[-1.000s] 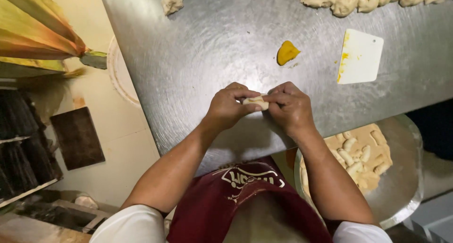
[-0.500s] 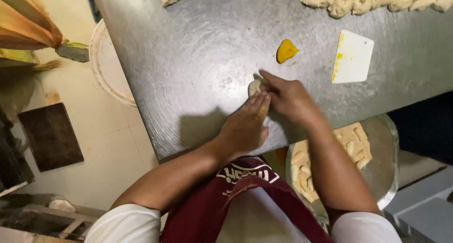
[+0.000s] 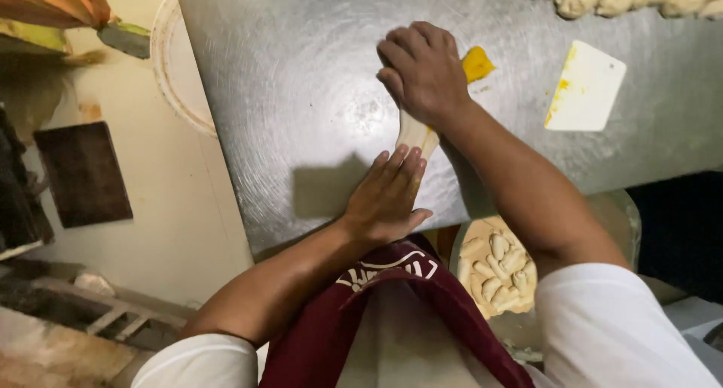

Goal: Filling and rolling small portions of dough on a bakery work table

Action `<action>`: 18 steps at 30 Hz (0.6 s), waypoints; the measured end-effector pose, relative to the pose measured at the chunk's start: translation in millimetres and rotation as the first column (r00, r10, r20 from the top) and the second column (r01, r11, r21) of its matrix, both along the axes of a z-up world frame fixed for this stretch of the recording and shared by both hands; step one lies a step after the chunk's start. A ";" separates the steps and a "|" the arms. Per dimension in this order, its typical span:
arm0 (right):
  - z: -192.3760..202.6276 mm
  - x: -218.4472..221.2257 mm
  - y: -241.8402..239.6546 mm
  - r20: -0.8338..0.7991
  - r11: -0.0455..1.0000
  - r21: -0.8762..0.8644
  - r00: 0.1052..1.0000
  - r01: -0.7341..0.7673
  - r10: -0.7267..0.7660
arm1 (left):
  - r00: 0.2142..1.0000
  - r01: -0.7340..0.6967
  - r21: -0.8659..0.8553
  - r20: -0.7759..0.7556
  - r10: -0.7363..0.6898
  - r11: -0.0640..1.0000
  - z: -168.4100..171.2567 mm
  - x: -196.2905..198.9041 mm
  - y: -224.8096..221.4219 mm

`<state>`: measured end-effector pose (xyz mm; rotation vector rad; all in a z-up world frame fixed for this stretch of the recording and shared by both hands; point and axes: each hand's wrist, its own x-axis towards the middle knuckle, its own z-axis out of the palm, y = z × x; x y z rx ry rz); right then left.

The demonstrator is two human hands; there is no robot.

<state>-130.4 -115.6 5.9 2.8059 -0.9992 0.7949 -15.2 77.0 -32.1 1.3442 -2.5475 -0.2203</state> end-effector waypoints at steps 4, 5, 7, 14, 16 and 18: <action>20.5 -14.8 -7.8 -0.096 0.647 0.755 0.994 0.106 -0.052 | 0.999 -0.037 -0.053 0.004 0.038 0.998 46.1 11.1 -14.0; 25.8 -26.9 15.3 0.053 0.704 0.710 0.997 0.006 -0.062 | 0.995 -0.023 -0.175 -0.104 0.005 0.984 53.9 18.3 -11.8; 20.4 -43.4 69.8 0.197 0.762 0.643 0.978 -0.075 -0.069 | 0.976 -0.016 -0.299 -0.211 -0.049 0.954 66.2 22.8 -19.1; -17.7 -54.2 195.0 -0.221 0.895 0.156 0.898 0.418 -0.381 | 0.953 -0.043 0.396 0.292 -0.082 0.917 73.2 35.8 -20.7; -11.4 -58.8 197.3 -0.212 0.886 0.159 0.892 0.436 -0.400 | 0.925 -0.054 0.483 0.353 -0.138 0.874 94.2 28.2 -21.8; -1.5 -55.6 184.2 -0.151 0.888 0.205 0.909 0.413 -0.388 | 0.911 -0.115 0.504 0.397 -0.112 0.856 119.0 21.0 -29.8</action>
